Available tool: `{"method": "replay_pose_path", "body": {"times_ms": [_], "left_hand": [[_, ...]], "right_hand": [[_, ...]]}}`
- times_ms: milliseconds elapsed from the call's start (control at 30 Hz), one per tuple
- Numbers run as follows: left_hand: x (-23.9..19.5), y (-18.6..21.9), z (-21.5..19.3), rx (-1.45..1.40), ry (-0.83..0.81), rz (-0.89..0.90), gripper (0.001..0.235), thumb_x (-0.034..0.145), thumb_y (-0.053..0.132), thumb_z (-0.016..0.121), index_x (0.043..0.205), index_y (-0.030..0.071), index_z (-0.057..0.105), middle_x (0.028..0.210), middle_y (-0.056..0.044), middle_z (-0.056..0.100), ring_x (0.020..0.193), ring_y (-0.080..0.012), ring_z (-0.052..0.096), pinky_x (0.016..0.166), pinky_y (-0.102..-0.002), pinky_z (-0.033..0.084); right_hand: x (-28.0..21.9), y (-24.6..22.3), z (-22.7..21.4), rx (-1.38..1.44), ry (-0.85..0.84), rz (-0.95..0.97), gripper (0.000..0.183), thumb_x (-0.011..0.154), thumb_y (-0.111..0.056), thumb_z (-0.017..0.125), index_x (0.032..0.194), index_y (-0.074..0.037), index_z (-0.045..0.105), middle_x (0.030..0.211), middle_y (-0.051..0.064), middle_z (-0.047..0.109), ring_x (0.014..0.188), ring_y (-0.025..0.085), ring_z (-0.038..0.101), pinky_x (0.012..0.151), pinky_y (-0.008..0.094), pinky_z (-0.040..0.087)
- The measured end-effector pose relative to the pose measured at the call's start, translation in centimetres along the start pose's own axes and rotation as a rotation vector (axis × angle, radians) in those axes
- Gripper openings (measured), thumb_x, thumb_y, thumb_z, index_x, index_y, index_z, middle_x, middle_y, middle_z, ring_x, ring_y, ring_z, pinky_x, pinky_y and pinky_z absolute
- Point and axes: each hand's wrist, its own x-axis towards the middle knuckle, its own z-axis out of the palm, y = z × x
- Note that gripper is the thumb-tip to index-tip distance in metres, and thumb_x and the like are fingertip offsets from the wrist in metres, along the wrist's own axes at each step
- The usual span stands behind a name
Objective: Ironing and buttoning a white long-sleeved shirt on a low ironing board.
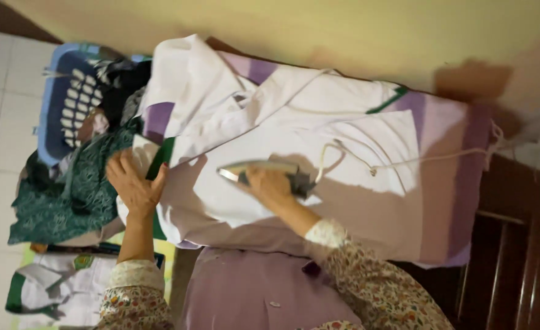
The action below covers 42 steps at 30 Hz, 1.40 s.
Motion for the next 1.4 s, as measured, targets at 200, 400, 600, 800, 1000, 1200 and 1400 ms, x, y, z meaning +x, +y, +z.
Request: {"method": "replay_pose_path", "body": {"times_ms": [200, 400, 600, 800, 1000, 1200, 1400], "left_hand": [[4.6, 8.8, 5.7, -0.168, 0.038, 0.449, 0.062, 0.093, 0.025, 0.079, 0.139, -0.005, 0.05, 0.141, -0.028, 0.05, 0.134, -0.0486, 0.045, 0.114, -0.06, 0.036], [7.5, 23.7, 12.2, -0.367, -0.177, 0.654, 0.047, 0.095, 0.015, 0.073, 0.133, -0.006, 0.053, 0.132, -0.028, 0.054, 0.121, -0.0465, 0.049, 0.104, -0.055, 0.043], [5.8, 36.7, 23.5, -0.536, -0.595, 0.621, 0.02, 0.105, 0.014, 0.056, 0.121, 0.002, 0.06, 0.122, -0.024, 0.063, 0.104, -0.0467, 0.063, 0.088, -0.053, 0.05], [3.3, 45.4, 39.1, -0.247, -0.733, 0.655, 0.038, 0.094, 0.01, 0.059, 0.129, 0.0, 0.048, 0.126, -0.027, 0.054, 0.102, -0.0459, 0.064, 0.086, -0.051, 0.054], [3.5, 50.0, 45.4, 0.022, -0.716, 0.542, 0.033, 0.082, 0.011, 0.073, 0.112, 0.0, 0.063, 0.117, -0.024, 0.064, 0.102, -0.0398, 0.069, 0.083, -0.047, 0.058], [6.3, 55.3, 39.3, 0.083, -0.996, 0.518, 0.021, 0.074, 0.008, 0.08, 0.094, 0.01, 0.076, 0.094, -0.016, 0.076, 0.092, -0.0304, 0.077, 0.083, -0.041, 0.061], [4.2, 57.3, 46.3, -0.032, -0.74, 0.753, 0.014, 0.079, 0.008, 0.077, 0.092, 0.013, 0.079, 0.094, -0.019, 0.074, 0.091, -0.0358, 0.073, 0.078, -0.045, 0.059]], "right_hand": [[-4.0, 5.8, -2.0, -0.03, -0.122, 0.086, 0.046, 0.101, -0.045, 0.059, 0.112, -0.001, 0.068, 0.075, 0.015, 0.071, 0.061, 0.031, 0.07, 0.05, 0.045, 0.053], [-4.8, 8.2, -4.2, 0.026, 0.165, 0.112, 0.045, 0.093, -0.053, 0.06, 0.096, -0.01, 0.071, 0.067, 0.014, 0.069, 0.052, 0.032, 0.067, 0.045, 0.048, 0.05], [-13.3, 7.2, -3.0, 0.108, -0.153, 0.22, 0.033, 0.094, -0.041, 0.064, 0.098, -0.008, 0.065, 0.074, 0.014, 0.071, 0.064, 0.031, 0.07, 0.058, 0.045, 0.054], [-22.4, 15.9, -5.3, 0.133, -0.046, 0.361, 0.041, 0.088, -0.048, 0.068, 0.095, -0.008, 0.063, 0.078, 0.015, 0.07, 0.069, 0.035, 0.069, 0.061, 0.048, 0.054], [-30.2, 20.2, -9.1, 0.075, -0.135, 0.556, 0.051, 0.086, -0.056, 0.069, 0.101, -0.007, 0.064, 0.078, 0.015, 0.069, 0.067, 0.034, 0.069, 0.056, 0.046, 0.054], [-32.0, 21.4, -8.7, 0.054, -0.12, 0.443, 0.05, 0.086, -0.048, 0.072, 0.105, -0.002, 0.064, 0.082, 0.013, 0.068, 0.067, 0.028, 0.07, 0.055, 0.041, 0.056], [-28.8, 22.7, -8.9, 0.042, -0.03, 0.402, 0.042, 0.087, -0.039, 0.07, 0.107, -0.003, 0.062, 0.087, 0.012, 0.068, 0.072, 0.026, 0.07, 0.06, 0.038, 0.056]]}}
